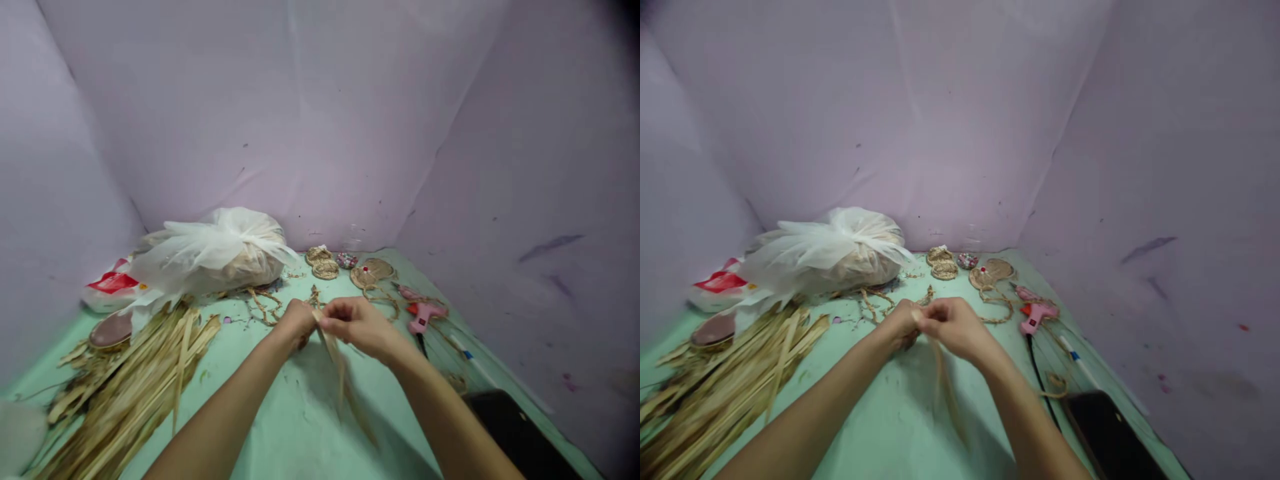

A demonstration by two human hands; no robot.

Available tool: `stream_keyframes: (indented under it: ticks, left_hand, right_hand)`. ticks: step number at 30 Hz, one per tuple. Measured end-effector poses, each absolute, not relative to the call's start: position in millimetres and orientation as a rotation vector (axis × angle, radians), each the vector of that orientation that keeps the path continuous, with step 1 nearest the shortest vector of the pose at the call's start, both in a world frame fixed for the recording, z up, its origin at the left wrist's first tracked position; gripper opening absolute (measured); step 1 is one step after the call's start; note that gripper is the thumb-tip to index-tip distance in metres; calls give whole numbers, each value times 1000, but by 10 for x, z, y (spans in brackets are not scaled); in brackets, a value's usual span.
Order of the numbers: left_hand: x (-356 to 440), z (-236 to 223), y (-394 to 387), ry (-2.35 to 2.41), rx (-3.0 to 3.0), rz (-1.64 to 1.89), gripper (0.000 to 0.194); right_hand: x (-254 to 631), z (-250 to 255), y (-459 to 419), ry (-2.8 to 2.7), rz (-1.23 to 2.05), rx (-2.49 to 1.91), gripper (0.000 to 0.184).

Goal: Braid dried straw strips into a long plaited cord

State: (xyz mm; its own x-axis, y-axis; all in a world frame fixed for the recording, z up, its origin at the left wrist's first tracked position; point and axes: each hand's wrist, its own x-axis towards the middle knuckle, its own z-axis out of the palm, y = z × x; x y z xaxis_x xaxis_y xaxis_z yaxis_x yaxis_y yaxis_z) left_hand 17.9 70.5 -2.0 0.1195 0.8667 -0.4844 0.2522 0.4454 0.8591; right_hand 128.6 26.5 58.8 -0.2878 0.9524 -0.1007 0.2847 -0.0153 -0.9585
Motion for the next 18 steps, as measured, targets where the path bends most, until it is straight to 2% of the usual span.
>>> stream_keyframes:
  ticks: [2,5,9,18]
  left_hand:
    - [188,30,698,1463,1076,602,8]
    - [200,82,689,1485,1099,591,16]
    - [206,91,687,1480,1117,572,15]
    - [202,68,692,1471,1123,579,14]
  right_hand:
    - [1603,395,375,-1642,1104,-1518,9]
    - [1767,224,478,-1766,965,-1677,15]
    - [1658,179,516,-1889,800,-1812,18]
    - [1522,20,592,-1718,719,-2017,21]
